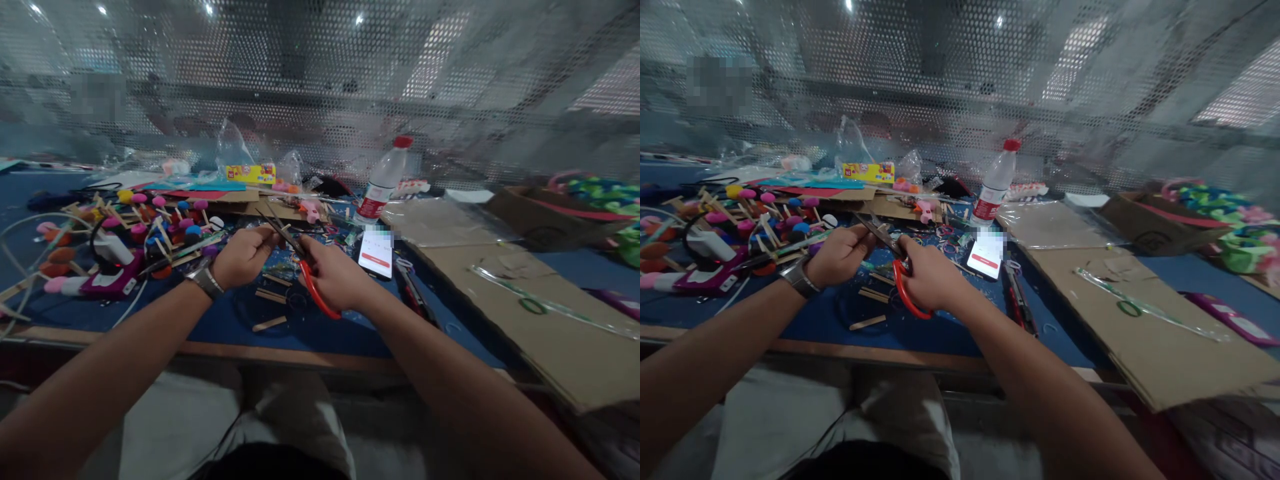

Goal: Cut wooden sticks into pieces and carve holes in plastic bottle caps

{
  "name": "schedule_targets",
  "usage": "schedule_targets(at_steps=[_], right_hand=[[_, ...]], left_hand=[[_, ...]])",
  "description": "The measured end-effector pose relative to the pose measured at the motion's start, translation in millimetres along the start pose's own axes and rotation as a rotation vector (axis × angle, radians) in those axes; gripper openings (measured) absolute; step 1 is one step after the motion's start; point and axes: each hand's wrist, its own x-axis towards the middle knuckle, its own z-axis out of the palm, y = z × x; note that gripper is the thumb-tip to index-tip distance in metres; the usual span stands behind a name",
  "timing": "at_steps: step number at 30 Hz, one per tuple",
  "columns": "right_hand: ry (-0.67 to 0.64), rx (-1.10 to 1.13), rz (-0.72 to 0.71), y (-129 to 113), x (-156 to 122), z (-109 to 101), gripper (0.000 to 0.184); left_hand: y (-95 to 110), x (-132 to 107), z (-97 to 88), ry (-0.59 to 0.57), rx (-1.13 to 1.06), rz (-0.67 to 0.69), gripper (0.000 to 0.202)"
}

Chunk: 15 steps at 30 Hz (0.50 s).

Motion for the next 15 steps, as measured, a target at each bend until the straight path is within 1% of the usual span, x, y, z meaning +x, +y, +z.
schedule_targets(at_steps=[3,8,15], right_hand=[[0.013,-0.003,0.008,0.1,0.8,1.0,0.035],[0.002,-0.010,-0.015,-1.5,0.2,1.3,0.035],[-0.022,-0.071,-0.019,-3.5,-1.2,0.9,0.042]], left_hand=[[0.2,-0.4,-0.9,-0.009,-0.009,-0.003,0.040],[1.1,-0.6,-3.3,-0.060,-0.071,0.003,0.047],[-4.2,-1.3,-3.8,-0.135,-0.175,-0.016,0.053]])
